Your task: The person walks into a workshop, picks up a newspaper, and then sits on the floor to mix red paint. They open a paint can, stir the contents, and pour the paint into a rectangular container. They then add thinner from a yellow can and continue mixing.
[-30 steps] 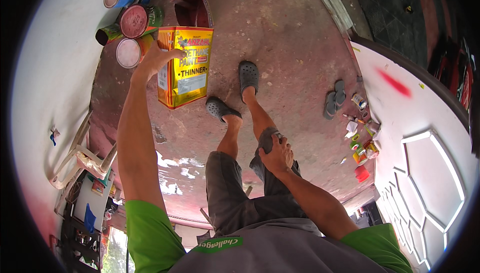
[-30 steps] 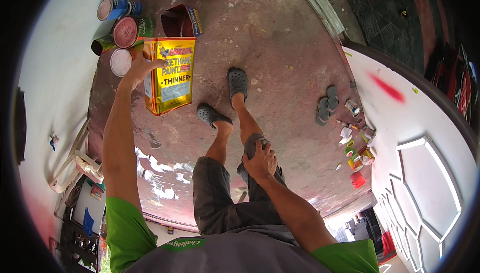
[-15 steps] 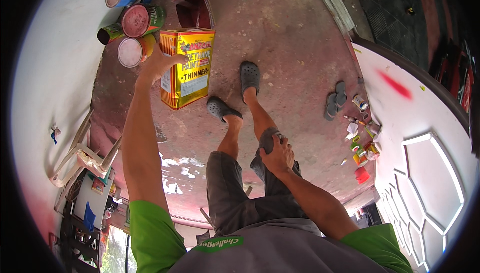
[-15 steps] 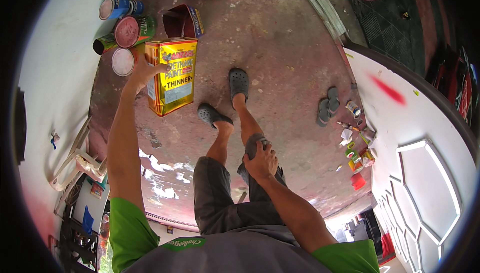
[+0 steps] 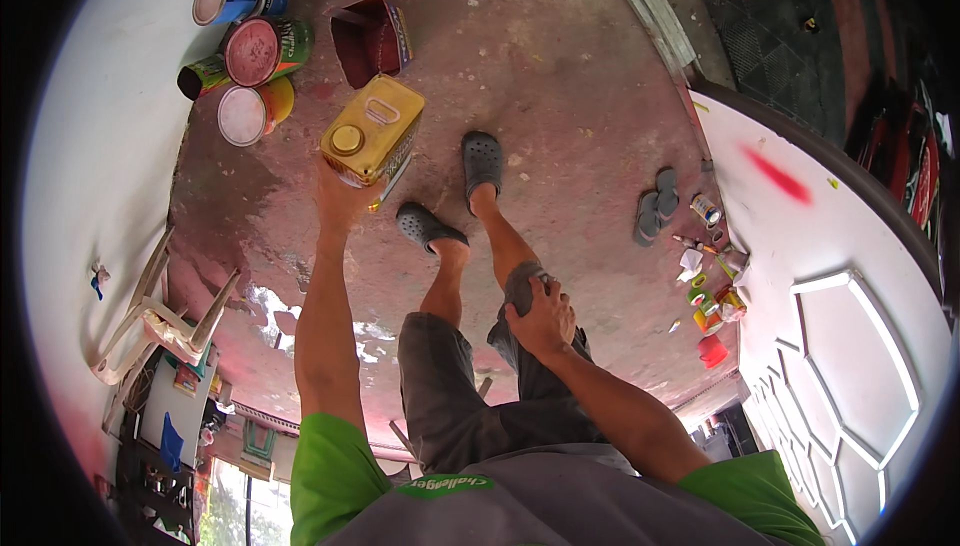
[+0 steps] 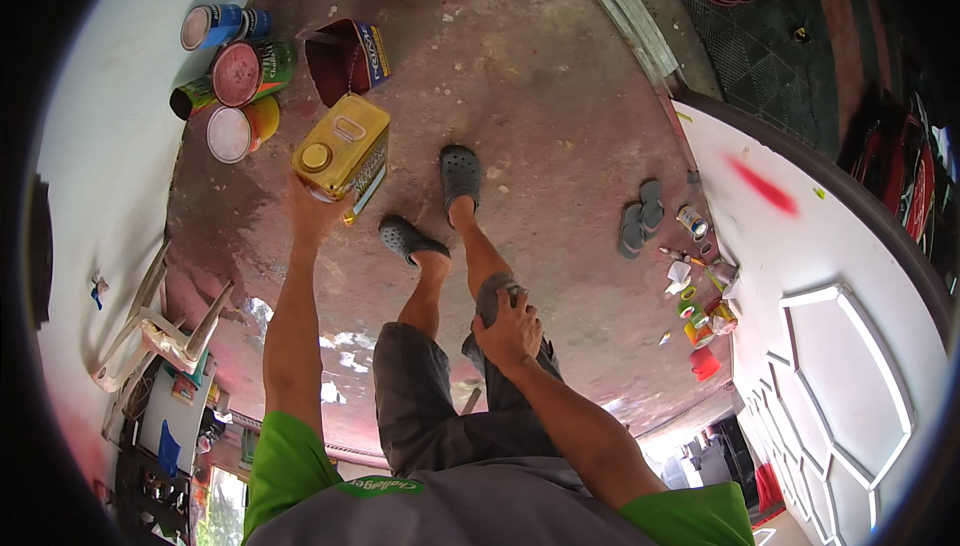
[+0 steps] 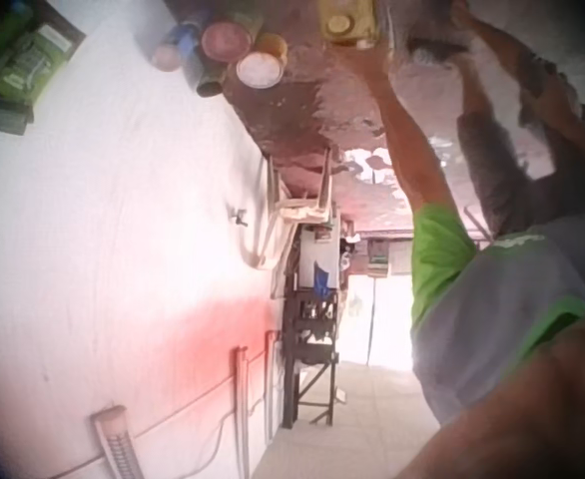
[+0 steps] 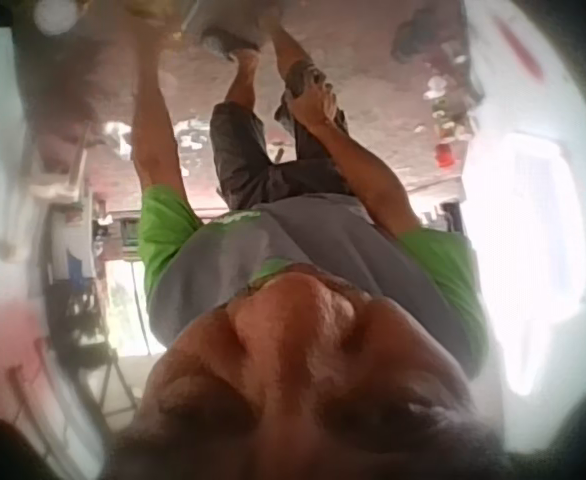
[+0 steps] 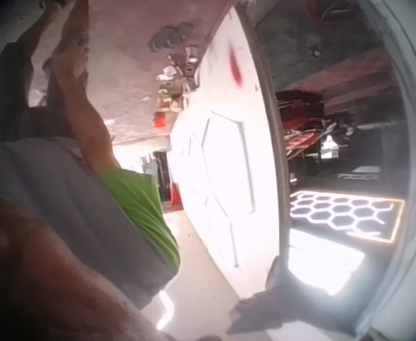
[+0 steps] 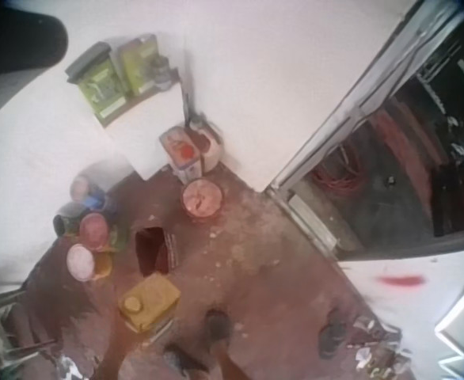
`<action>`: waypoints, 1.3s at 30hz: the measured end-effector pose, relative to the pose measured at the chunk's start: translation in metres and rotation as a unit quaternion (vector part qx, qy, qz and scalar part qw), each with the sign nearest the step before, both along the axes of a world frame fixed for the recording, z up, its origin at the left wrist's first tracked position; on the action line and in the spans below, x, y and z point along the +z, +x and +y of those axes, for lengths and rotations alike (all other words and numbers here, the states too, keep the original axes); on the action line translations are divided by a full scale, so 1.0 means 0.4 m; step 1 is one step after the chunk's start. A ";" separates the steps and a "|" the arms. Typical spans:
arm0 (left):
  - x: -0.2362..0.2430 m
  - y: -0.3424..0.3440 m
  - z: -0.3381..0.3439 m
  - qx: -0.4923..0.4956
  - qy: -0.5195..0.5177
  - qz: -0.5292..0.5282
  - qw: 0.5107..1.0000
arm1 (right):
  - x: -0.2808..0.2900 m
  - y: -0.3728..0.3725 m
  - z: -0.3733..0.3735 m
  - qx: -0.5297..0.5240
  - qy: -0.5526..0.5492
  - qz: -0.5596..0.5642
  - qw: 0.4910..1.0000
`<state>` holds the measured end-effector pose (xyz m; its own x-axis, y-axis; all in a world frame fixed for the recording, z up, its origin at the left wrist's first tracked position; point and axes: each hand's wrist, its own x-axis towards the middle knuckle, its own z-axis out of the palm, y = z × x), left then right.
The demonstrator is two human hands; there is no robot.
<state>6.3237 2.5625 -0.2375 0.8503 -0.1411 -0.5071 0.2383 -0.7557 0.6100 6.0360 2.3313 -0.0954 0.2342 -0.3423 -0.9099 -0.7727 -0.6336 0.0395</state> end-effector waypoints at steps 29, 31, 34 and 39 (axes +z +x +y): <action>-0.325 0.228 -0.687 -0.080 -0.214 -0.092 0.969 | 0.025 0.174 -0.028 -0.104 -0.151 -0.178 0.967; -0.384 0.239 -0.696 -0.085 -0.229 -0.107 0.964 | 0.028 0.189 -0.005 -0.102 -0.170 -0.165 0.966; -0.457 0.233 -0.678 -0.058 -0.220 -0.083 0.970 | 0.034 0.206 0.028 -0.106 -0.185 -0.153 0.965; -0.496 0.193 -0.592 -0.055 -0.204 -0.089 0.973 | 0.031 0.201 0.083 -0.113 -0.204 -0.145 0.962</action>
<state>6.4010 2.3256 -0.4360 0.8876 -0.3952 -0.2365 0.0331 -0.4574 0.8886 6.1163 2.3643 -0.0831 0.3363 -0.7284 -0.5969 -0.9045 -0.4263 0.0106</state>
